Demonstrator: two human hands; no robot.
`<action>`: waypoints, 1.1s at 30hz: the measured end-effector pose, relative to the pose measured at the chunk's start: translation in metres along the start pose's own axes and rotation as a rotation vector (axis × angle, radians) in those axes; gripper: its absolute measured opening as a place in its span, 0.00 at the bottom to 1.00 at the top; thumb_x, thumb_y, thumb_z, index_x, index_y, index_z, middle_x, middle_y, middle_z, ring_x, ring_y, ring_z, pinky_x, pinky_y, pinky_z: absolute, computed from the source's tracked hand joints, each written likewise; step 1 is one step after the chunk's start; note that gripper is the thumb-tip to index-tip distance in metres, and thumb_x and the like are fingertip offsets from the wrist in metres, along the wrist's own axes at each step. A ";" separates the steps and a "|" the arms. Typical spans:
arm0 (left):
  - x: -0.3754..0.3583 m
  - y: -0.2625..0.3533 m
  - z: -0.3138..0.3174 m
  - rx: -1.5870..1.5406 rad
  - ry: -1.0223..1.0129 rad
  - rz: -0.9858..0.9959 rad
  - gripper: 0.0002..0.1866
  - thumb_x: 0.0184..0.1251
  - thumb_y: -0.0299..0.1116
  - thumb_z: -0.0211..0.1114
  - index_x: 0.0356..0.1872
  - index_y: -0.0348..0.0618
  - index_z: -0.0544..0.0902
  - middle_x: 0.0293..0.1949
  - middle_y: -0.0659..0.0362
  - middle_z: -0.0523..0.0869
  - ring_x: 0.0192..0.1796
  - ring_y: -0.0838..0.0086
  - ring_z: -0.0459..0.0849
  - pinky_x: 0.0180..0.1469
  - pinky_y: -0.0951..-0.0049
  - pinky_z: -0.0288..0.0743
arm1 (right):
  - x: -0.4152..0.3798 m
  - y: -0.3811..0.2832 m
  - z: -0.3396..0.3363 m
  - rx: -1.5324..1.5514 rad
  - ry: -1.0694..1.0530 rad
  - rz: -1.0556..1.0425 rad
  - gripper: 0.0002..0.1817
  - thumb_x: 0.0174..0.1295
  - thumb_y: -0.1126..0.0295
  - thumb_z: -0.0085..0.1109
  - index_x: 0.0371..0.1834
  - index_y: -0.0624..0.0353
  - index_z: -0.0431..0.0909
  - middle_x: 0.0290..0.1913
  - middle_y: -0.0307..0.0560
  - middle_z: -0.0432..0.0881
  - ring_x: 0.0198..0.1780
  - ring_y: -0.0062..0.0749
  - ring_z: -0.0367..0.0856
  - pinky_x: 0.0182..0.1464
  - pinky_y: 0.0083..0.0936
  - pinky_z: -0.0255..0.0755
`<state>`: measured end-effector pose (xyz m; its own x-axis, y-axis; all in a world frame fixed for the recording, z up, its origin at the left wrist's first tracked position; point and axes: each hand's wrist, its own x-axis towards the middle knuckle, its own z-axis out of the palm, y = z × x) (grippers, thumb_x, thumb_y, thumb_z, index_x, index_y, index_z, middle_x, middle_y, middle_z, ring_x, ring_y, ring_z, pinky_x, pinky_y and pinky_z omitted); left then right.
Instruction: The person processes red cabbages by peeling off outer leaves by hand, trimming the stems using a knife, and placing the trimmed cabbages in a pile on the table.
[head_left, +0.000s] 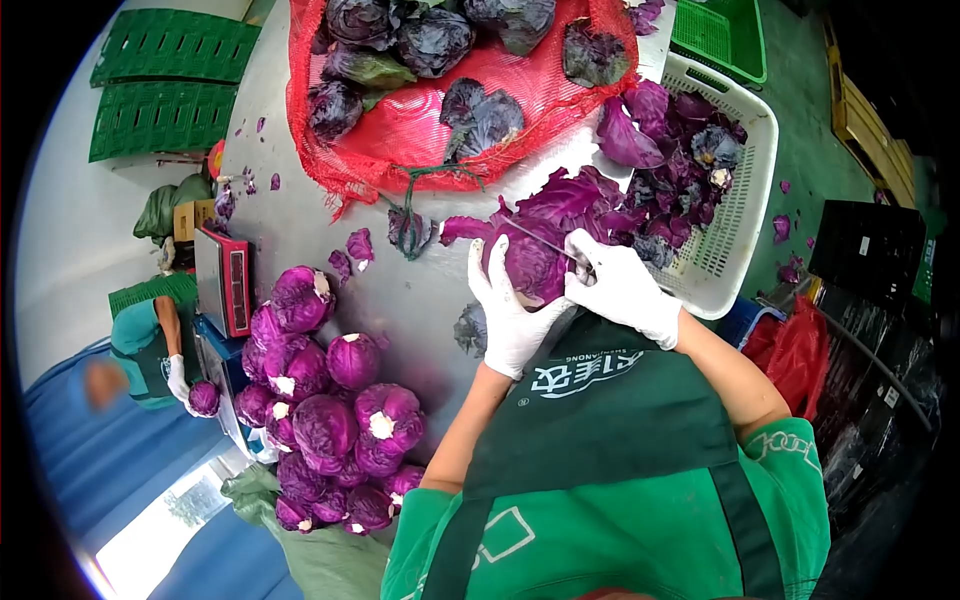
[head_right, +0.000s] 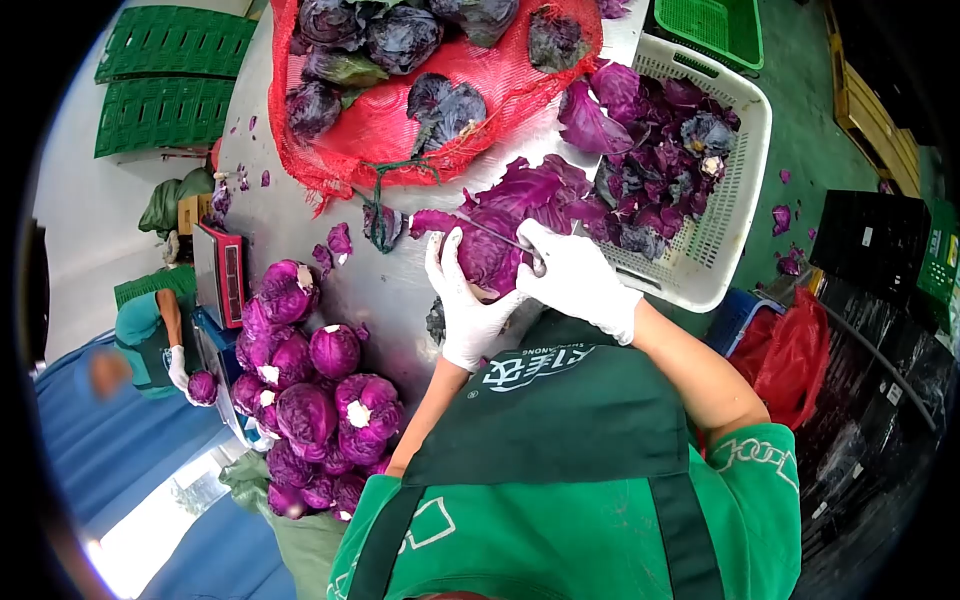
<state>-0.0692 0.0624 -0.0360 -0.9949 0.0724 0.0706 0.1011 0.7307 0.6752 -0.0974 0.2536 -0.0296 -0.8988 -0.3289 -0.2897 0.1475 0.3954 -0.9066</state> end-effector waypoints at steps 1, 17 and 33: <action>0.000 -0.001 -0.001 -0.042 -0.007 -0.015 0.61 0.40 0.54 0.84 0.74 0.41 0.58 0.74 0.38 0.50 0.76 0.42 0.54 0.76 0.49 0.53 | 0.001 0.014 0.009 -0.083 0.102 -0.107 0.16 0.62 0.69 0.62 0.51 0.60 0.72 0.26 0.43 0.75 0.26 0.24 0.74 0.33 0.24 0.72; -0.004 -0.012 -0.007 -0.086 0.043 -0.075 0.59 0.40 0.47 0.85 0.72 0.35 0.58 0.70 0.42 0.58 0.74 0.49 0.59 0.76 0.53 0.52 | -0.003 0.041 -0.005 -0.144 0.235 0.033 0.04 0.59 0.75 0.55 0.37 0.57 0.73 0.29 0.54 0.79 0.28 0.47 0.81 0.33 0.35 0.75; 0.001 -0.040 -0.040 -1.378 0.119 -0.708 0.34 0.71 0.41 0.65 0.73 0.43 0.62 0.70 0.47 0.69 0.70 0.50 0.72 0.65 0.38 0.74 | 0.020 0.025 -0.076 -0.340 0.676 -0.012 0.17 0.65 0.59 0.62 0.55 0.51 0.82 0.42 0.45 0.76 0.35 0.35 0.81 0.43 0.29 0.76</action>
<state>-0.0737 0.0062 -0.0341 -0.8396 -0.1072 -0.5325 -0.3819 -0.5806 0.7191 -0.1427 0.3223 -0.0347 -0.9732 0.2191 0.0703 0.0987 0.6736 -0.7325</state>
